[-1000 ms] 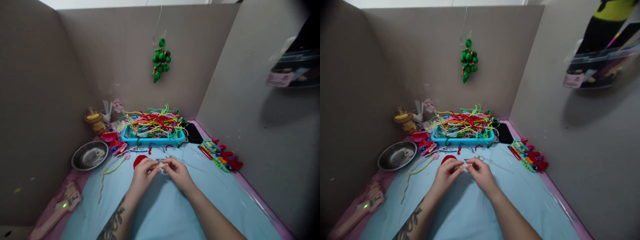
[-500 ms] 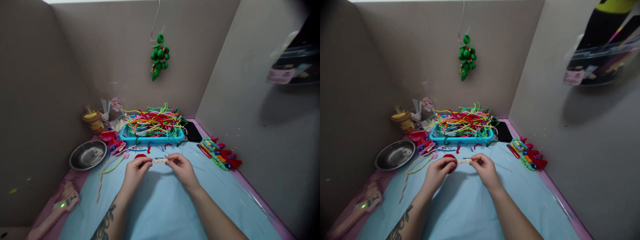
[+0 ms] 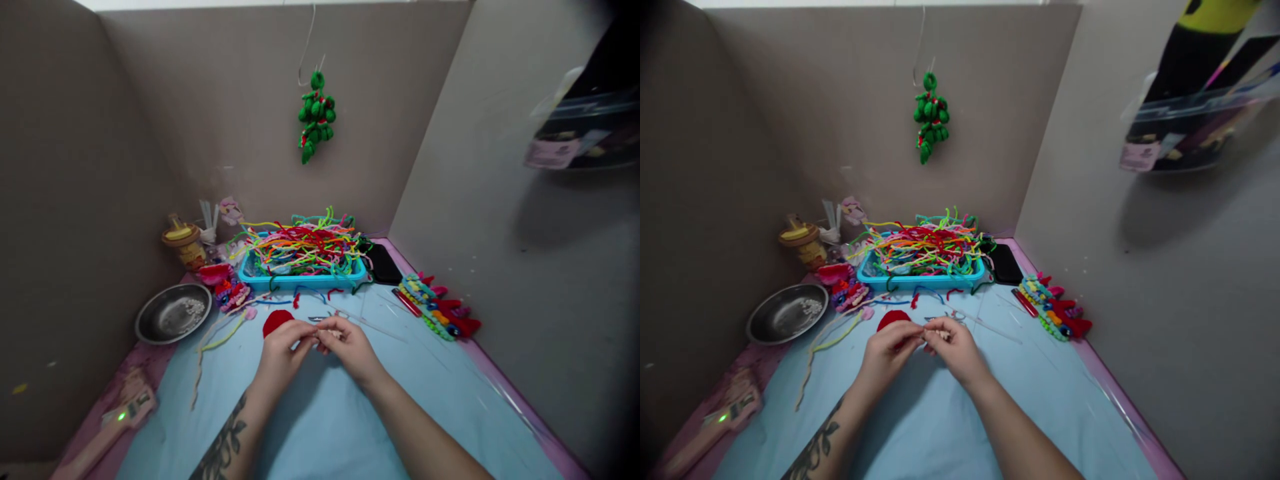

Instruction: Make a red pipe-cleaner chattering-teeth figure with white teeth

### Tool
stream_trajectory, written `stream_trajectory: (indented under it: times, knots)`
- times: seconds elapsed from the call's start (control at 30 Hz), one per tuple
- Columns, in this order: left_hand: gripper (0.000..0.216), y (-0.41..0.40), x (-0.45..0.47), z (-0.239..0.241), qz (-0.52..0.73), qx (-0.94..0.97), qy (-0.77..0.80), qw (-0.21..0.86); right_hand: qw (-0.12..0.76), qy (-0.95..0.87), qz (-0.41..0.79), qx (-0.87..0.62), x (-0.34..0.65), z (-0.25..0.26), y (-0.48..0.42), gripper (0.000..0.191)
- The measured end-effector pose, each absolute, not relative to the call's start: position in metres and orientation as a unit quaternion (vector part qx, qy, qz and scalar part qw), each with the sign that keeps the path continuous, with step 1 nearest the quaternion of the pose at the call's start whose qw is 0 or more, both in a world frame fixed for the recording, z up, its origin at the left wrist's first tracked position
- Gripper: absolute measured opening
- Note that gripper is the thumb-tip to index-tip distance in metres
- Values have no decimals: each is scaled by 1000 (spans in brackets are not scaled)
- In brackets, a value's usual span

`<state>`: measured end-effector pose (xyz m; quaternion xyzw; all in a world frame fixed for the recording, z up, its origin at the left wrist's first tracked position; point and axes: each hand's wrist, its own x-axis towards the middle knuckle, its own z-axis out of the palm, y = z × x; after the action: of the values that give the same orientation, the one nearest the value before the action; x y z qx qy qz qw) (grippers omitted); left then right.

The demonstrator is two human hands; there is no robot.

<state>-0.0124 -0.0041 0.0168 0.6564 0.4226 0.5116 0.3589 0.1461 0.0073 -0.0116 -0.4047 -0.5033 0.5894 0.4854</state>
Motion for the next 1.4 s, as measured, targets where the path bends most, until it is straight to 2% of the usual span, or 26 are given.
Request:
stream_trajectory:
  times: [0.23,0.4,0.57,0.73,0.83,1.0,1.07,1.2,1.3,1.4]
  knots:
    - [9,-3,-14,16,517,656,438,334,533,-501,539,-418,146,-12,8,21]
    - [5,-1,-10,16,517,596,478,386,571,-601,396,-395,147,-10,5,7]
    - [7,-1,-10,14,513,569,500,404,569,-657,313,-383,146,-9,1,9]
    - [5,0,-14,15,560,571,484,356,570,-605,360,-424,146,-11,3,13]
    - [8,-1,-13,14,539,623,465,325,569,-586,394,-422,146,-11,3,12]
    - [15,-3,-11,13,509,699,428,264,546,-507,520,-416,143,-13,4,28]
    - [13,-3,-11,13,513,693,434,261,533,-497,541,-420,145,-15,5,28]
    - [8,0,-16,12,503,624,492,339,558,-516,485,-433,150,-17,8,17]
    - [14,3,-19,9,483,563,523,421,587,-552,417,-421,153,-13,8,6]
    - [19,4,-18,6,471,546,512,468,579,-597,383,-402,150,-10,5,5]
